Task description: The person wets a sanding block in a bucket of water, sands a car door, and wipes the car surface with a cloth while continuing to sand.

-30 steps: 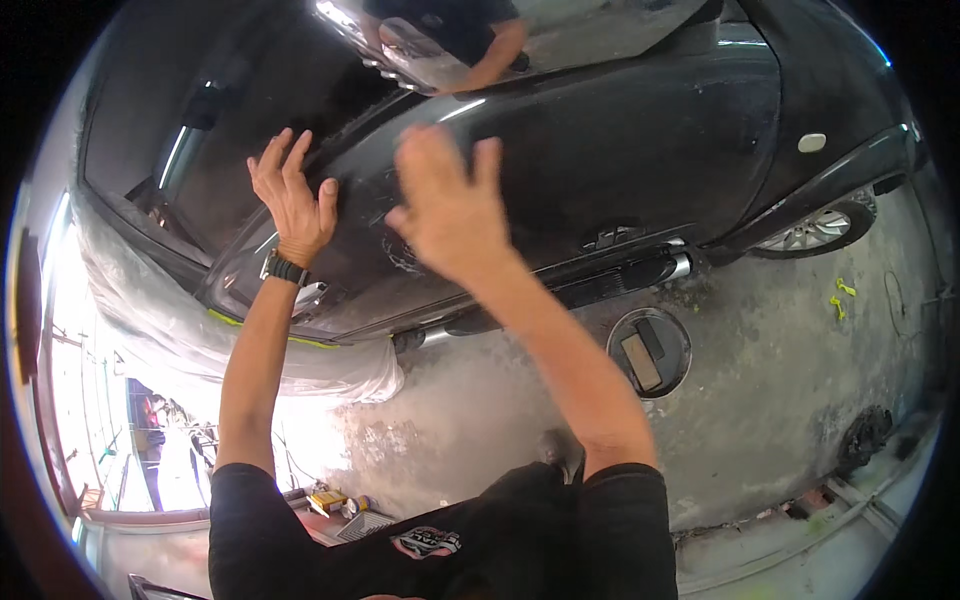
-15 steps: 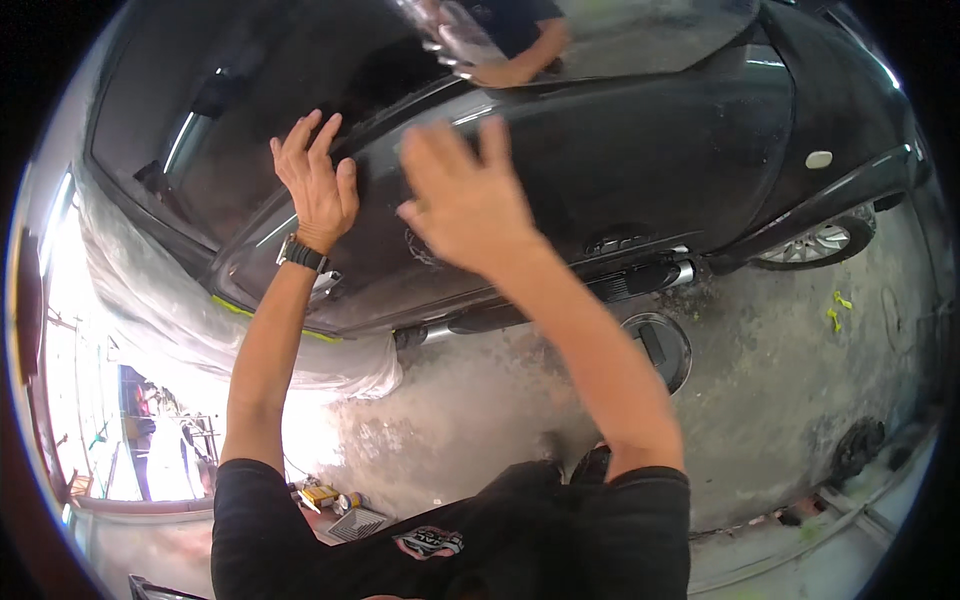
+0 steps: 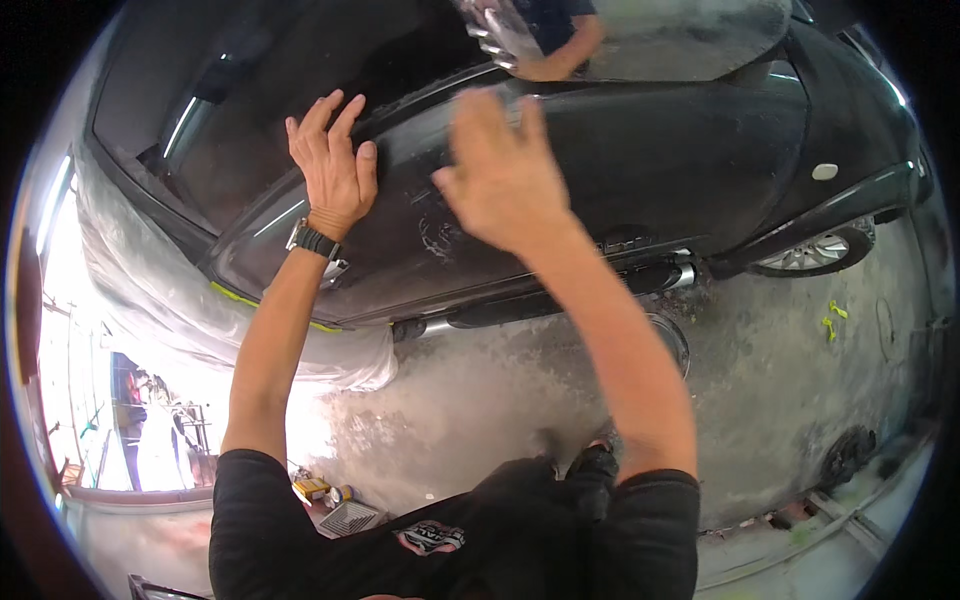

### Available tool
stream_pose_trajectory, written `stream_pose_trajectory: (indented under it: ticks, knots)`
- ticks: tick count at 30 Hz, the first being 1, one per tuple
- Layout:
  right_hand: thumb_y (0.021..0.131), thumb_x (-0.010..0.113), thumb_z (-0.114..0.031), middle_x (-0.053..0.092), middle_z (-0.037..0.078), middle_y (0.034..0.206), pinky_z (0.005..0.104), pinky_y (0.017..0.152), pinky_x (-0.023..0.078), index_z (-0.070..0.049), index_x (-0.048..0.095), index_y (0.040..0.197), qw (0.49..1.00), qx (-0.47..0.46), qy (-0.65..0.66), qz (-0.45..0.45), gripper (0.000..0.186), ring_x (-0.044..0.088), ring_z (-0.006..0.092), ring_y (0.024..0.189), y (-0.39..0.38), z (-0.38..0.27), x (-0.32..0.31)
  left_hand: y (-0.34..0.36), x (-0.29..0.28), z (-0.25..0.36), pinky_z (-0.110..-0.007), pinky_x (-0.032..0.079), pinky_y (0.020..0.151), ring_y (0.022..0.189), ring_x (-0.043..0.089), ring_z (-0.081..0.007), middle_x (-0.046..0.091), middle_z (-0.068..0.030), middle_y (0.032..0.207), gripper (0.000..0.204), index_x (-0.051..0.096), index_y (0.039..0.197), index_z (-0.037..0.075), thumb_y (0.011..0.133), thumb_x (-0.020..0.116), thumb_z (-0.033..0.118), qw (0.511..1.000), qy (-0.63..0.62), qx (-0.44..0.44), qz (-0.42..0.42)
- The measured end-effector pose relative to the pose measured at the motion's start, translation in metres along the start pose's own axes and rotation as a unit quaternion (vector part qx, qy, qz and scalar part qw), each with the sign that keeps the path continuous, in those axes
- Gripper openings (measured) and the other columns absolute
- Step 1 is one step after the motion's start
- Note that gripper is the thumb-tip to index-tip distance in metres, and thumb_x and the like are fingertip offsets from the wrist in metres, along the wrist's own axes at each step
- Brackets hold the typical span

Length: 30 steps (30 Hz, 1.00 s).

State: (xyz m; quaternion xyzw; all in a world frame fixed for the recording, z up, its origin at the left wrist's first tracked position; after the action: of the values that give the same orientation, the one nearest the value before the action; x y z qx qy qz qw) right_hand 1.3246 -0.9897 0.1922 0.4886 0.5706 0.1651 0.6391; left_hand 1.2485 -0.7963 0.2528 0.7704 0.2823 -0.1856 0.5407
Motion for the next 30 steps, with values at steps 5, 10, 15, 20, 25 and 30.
stream_pose_trajectory:
  ticks: [5,10,15,20,25,30]
  knots:
    - [0.099,0.064,-0.039,0.054,0.02,0.152,0.0647,0.121,0.027,0.003,0.058,0.142,0.994,-0.058,0.077,-0.048,0.06,0.046,0.0308,0.147,0.011,-0.026,0.015,-0.011,-0.001,-0.011,-0.065,0.015,0.125,0.146,0.04,-0.0348,0.048,-0.0128,0.154,0.051,0.055,0.148,0.014,0.099,0.056,0.03,1.0,-0.007,-0.01,-0.006]
    - [0.098,0.066,-0.041,0.053,0.023,0.151,0.0665,0.12,0.028,0.007,0.052,0.146,0.999,0.034,0.008,0.011,0.07,0.047,0.0357,0.145,-0.004,0.006,-0.002,0.003,0.001,0.004,-0.064,0.014,0.126,0.146,0.04,-0.0339,0.047,-0.0112,0.154,0.051,0.056,0.148,0.016,0.099,0.057,0.031,1.0,-0.027,0.005,0.008]
    - [0.098,0.066,-0.04,0.055,0.018,0.151,0.0626,0.12,0.03,0.005,0.053,0.145,0.996,-0.06,0.051,-0.046,0.067,0.049,0.0305,0.144,0.013,-0.028,0.014,-0.011,0.0,-0.013,-0.064,0.016,0.125,0.147,0.04,-0.0351,0.049,-0.0137,0.154,0.051,0.054,0.149,0.012,0.102,0.052,0.03,1.0,0.002,-0.008,-0.008]
    - [0.097,0.066,-0.04,0.052,0.023,0.153,0.0679,0.119,0.028,0.008,0.052,0.146,0.998,0.053,0.002,0.014,0.07,0.047,0.0353,0.146,-0.005,0.005,-0.006,0.002,-0.001,0.003,-0.064,0.016,0.125,0.146,0.04,-0.0352,0.049,-0.0137,0.154,0.051,0.054,0.15,0.012,0.101,0.053,0.029,1.0,-0.011,-0.002,-0.003]
    - [0.095,0.069,-0.036,0.055,0.016,0.15,0.0626,0.118,0.031,0.0,0.057,0.143,0.998,-0.018,0.062,-0.024,0.062,0.047,0.0316,0.145,0.003,-0.018,0.02,-0.011,-0.001,-0.012,-0.064,0.016,0.125,0.146,0.041,-0.0355,0.049,-0.0145,0.154,0.051,0.054,0.149,0.011,0.101,0.054,0.027,1.0,0.004,-0.005,-0.015]
    - [0.093,0.07,-0.031,0.05,0.018,0.155,0.0688,0.111,0.032,-0.002,0.049,0.15,0.983,0.14,-0.086,0.076,0.068,0.05,0.0348,0.14,-0.045,0.11,-0.041,0.007,0.004,0.008,-0.065,0.015,0.125,0.146,0.04,-0.0351,0.048,-0.0125,0.154,0.053,0.056,0.148,0.015,0.097,0.059,0.03,1.0,-0.027,0.0,0.002]
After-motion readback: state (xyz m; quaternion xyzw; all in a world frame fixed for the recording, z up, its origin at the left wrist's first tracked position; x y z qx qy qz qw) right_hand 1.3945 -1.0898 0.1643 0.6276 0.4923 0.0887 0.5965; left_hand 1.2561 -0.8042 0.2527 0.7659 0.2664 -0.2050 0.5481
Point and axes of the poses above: each hand's wrist, its own y-axis towards the middle knuckle, its own x-axis out of the palm, z = x × y, the point moved 5 cm from there along y, towards the middle knuckle
